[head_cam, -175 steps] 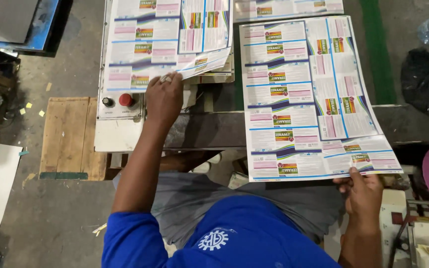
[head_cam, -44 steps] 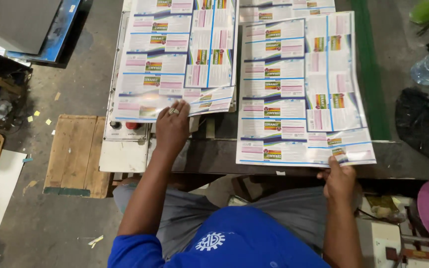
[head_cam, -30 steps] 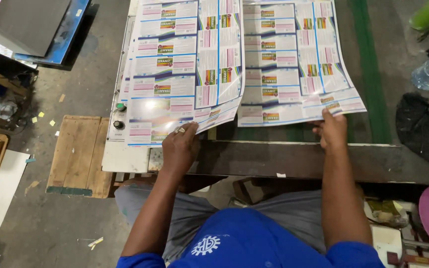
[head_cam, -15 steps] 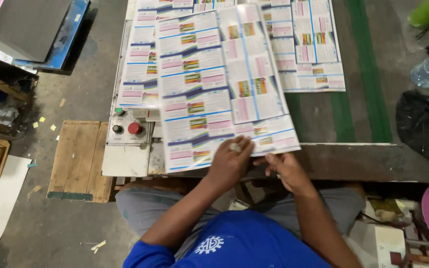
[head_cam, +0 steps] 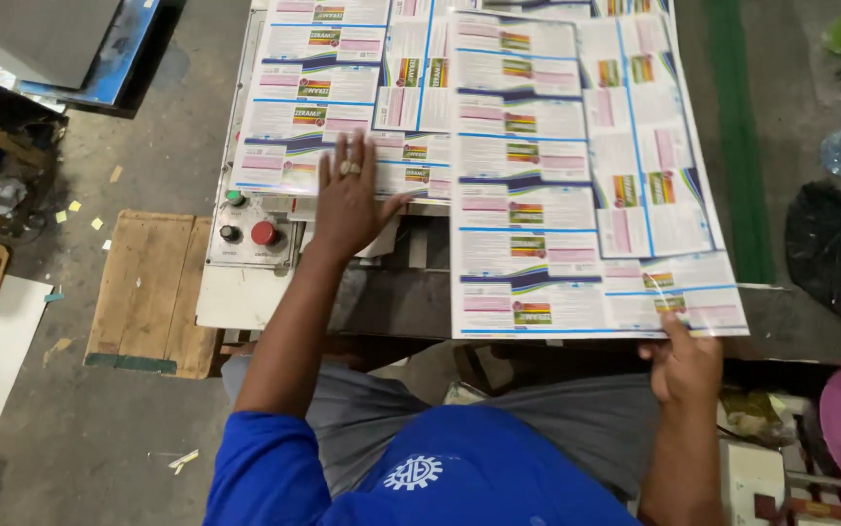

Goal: The person sits and sorts a stack of printed paper sheets, flipping through them and separating them into two piles on a table. The person handles the papers by hand, moving them from one side to the other.

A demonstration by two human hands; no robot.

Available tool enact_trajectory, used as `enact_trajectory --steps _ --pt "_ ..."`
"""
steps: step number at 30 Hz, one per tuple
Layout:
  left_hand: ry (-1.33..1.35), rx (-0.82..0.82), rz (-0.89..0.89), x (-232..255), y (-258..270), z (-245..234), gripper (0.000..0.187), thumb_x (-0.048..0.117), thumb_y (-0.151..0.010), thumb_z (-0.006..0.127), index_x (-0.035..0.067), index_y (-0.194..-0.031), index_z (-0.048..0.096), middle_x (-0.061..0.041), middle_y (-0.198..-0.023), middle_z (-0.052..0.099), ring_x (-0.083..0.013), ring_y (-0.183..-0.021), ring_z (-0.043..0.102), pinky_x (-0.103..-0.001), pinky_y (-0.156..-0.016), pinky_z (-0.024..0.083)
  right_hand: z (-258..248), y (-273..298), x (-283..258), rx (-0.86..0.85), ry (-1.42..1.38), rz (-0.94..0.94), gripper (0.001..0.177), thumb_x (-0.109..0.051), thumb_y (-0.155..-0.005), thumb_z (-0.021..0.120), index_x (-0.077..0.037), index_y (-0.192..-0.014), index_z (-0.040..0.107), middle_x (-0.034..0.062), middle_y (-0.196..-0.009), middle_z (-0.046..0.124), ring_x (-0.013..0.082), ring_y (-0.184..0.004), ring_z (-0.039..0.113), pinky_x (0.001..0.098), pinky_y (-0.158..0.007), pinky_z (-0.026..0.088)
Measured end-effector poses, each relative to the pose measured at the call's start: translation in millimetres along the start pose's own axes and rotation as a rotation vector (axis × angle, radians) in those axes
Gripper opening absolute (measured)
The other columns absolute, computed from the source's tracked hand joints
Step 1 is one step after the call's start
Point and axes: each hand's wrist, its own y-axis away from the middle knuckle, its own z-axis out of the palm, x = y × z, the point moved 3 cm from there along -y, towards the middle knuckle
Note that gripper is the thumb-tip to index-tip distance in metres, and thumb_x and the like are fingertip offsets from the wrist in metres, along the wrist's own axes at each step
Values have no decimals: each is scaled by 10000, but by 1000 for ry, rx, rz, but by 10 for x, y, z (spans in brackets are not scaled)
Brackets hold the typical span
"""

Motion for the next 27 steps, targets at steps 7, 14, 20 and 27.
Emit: enact_trajectory --steps 7,14,20,27 --pt "-71 -222 -13 -95 431 200 701 264 -923 669 -64 -1504 452 -257 -1576 453 -433 -1470 407 -590 -1174 314 -621 46 247 88 104 0 229 -70 -1038 631 -35 -1262 603 63 -1079 687 158 -792 651 290 -517 475" --pt "199 9 -81 53 506 -227 260 57 -884 713 81 -1142 715 -132 -1161 759 -335 -1017 725 -449 -854 573 -476 -96 322 122 232 98 256 -78 -1022 618 -50 -1276 616 50 -1048 696 144 -734 632 281 -481 456" --pt "277 84 -76 349 585 -466 248 81 -872 745 84 -1119 717 -120 -1086 761 -343 -873 732 -447 -748 575 -232 -957 412 47 282 66 267 -130 -1034 619 -47 -1286 597 41 -1034 686 142 -755 648 297 -484 472" --pt "304 140 -72 547 645 -866 305 5 -864 716 57 -1164 714 -144 -1134 761 -332 -873 731 -428 -742 579 174 -1133 160 -49 196 145 359 -240 -1075 578 -76 -1393 541 87 -1060 732 178 -779 721 267 -525 485"
